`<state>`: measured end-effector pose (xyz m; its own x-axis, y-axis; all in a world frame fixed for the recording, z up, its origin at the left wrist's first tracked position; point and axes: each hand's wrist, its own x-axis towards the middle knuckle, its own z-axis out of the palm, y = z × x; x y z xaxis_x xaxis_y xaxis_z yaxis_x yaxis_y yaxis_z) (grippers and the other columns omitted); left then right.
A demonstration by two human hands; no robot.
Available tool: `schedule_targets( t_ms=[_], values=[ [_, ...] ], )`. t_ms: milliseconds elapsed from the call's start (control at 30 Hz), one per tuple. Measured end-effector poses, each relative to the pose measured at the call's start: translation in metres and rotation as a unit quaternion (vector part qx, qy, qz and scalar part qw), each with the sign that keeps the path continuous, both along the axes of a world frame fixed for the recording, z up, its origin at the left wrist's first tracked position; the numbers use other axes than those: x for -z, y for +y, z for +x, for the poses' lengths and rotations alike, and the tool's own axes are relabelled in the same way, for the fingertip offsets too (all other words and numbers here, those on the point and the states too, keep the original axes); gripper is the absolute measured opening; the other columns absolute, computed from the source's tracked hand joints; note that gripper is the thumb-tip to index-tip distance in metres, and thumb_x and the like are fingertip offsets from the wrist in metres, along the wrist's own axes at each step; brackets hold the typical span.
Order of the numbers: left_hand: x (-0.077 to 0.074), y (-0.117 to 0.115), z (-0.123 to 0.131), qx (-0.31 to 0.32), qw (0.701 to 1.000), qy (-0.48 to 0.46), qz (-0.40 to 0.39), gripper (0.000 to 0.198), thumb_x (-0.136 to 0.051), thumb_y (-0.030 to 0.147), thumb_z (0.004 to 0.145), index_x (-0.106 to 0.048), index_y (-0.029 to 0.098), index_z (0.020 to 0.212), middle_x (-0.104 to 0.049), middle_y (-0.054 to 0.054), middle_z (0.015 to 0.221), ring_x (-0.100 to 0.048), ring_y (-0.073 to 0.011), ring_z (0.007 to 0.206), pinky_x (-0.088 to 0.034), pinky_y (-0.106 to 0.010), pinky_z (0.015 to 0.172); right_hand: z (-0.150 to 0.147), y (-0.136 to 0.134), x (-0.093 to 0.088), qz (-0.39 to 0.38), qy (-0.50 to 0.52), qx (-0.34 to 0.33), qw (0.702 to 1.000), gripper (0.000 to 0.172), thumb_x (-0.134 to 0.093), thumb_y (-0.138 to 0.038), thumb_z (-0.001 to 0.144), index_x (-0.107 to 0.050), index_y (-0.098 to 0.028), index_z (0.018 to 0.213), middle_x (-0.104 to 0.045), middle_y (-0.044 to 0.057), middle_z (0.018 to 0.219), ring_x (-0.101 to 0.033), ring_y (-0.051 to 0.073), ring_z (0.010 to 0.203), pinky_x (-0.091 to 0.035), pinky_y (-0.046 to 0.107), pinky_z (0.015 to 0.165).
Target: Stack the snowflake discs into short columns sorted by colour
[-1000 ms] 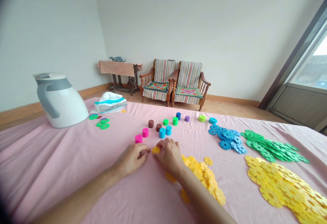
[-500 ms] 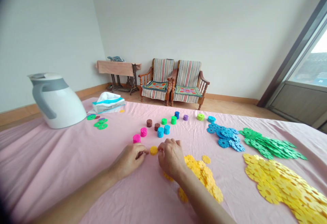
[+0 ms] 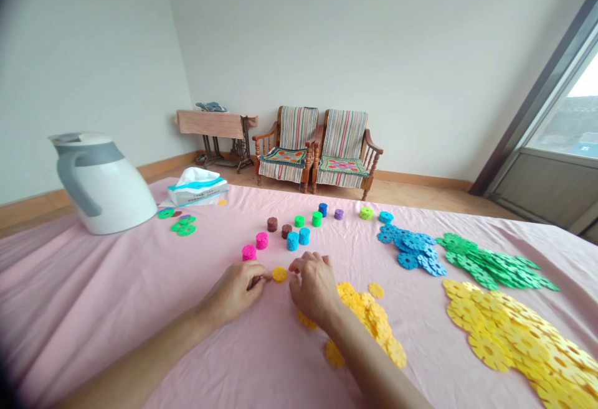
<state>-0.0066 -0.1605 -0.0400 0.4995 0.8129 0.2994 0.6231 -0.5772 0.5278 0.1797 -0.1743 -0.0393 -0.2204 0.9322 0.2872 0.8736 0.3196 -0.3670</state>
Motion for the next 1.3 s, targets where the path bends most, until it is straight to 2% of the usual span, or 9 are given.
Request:
schedule_targets(
  t_ms=[467,833,1000,1033,1100,1167,1300],
  values=[
    [0.002,-0.002,0.002,0.005,0.998,0.044,0.046,0.024,-0.041,0.004,0.078,-0.062,0.017,0.076,-0.061,-0.004,0.074,-0.056,-0.0161,0.070,-0.040,-0.024,0.063,-0.004,0.002,0.004,0.006,-0.001,-0.018,1.000,0.019,-0.051,-0.013,0.076,-0.066,-0.021,0.083,-0.062,0.003,0.081,-0.051,0.015,0.082,-0.026,0.028,0.076],
    [0.003,-0.003,0.004,0.012,0.996,0.071,0.051,0.023,-0.041,0.005,0.078,-0.060,0.017,0.080,-0.060,-0.004,0.078,-0.057,-0.0167,0.074,-0.040,-0.025,0.065,-0.005,-0.001,0.002,0.017,-0.026,-0.033,0.999,0.019,-0.050,-0.012,0.075,-0.065,-0.020,0.083,-0.060,0.004,0.082,-0.050,0.016,0.082,-0.028,0.030,0.076],
    [0.001,-0.001,0.002,0.007,0.998,0.044,0.037,0.026,-0.041,0.004,0.077,-0.063,0.017,0.080,-0.063,-0.004,0.078,-0.057,-0.0160,0.074,-0.040,-0.024,0.066,0.009,0.000,-0.012,-0.009,0.003,-0.034,0.999,0.020,-0.052,-0.013,0.073,-0.065,-0.020,0.086,-0.061,0.004,0.083,-0.052,0.016,0.083,-0.030,0.031,0.079],
    [0.001,-0.001,0.002,0.003,0.999,0.037,0.035,0.027,-0.041,0.004,0.076,-0.064,0.017,0.080,-0.063,-0.003,0.078,-0.057,-0.0157,0.074,-0.040,-0.024,0.065,0.015,0.000,-0.018,-0.027,0.014,-0.046,0.999,0.020,-0.052,-0.012,0.072,-0.064,-0.020,0.087,-0.061,0.003,0.083,-0.052,0.016,0.082,-0.030,0.031,0.079],
    [0.002,0.001,0.001,-0.010,0.999,0.031,0.030,0.027,-0.042,0.004,0.075,-0.065,0.017,0.080,-0.064,-0.002,0.075,-0.056,-0.0149,0.071,-0.039,-0.024,0.063,0.028,-0.002,-0.031,-0.100,0.017,-0.126,0.987,0.018,-0.055,-0.014,0.071,-0.064,-0.021,0.085,-0.060,0.001,0.083,-0.053,0.014,0.079,-0.032,0.029,0.078],
    [0.003,0.003,0.000,-0.024,0.999,0.031,0.026,0.027,-0.043,0.005,0.074,-0.066,0.017,0.079,-0.063,-0.001,0.071,-0.055,-0.0139,0.066,-0.037,-0.023,0.060,0.039,-0.005,-0.042,-0.142,-0.001,-0.191,0.971,0.022,-0.061,-0.018,0.067,-0.064,-0.023,0.089,-0.059,0.000,0.089,-0.052,0.014,0.082,-0.032,0.030,0.081],
    [0.005,0.004,0.001,-0.041,0.998,0.027,0.027,0.024,-0.044,0.006,0.074,-0.066,0.016,0.077,-0.062,0.000,0.066,-0.052,-0.0123,0.059,-0.035,-0.022,0.057,0.045,-0.009,-0.047,-0.193,-0.061,-0.241,0.949,0.040,-0.071,-0.023,0.058,-0.062,-0.027,0.096,-0.057,0.000,0.093,-0.049,0.017,0.089,-0.030,0.036,0.086]
  ],
)
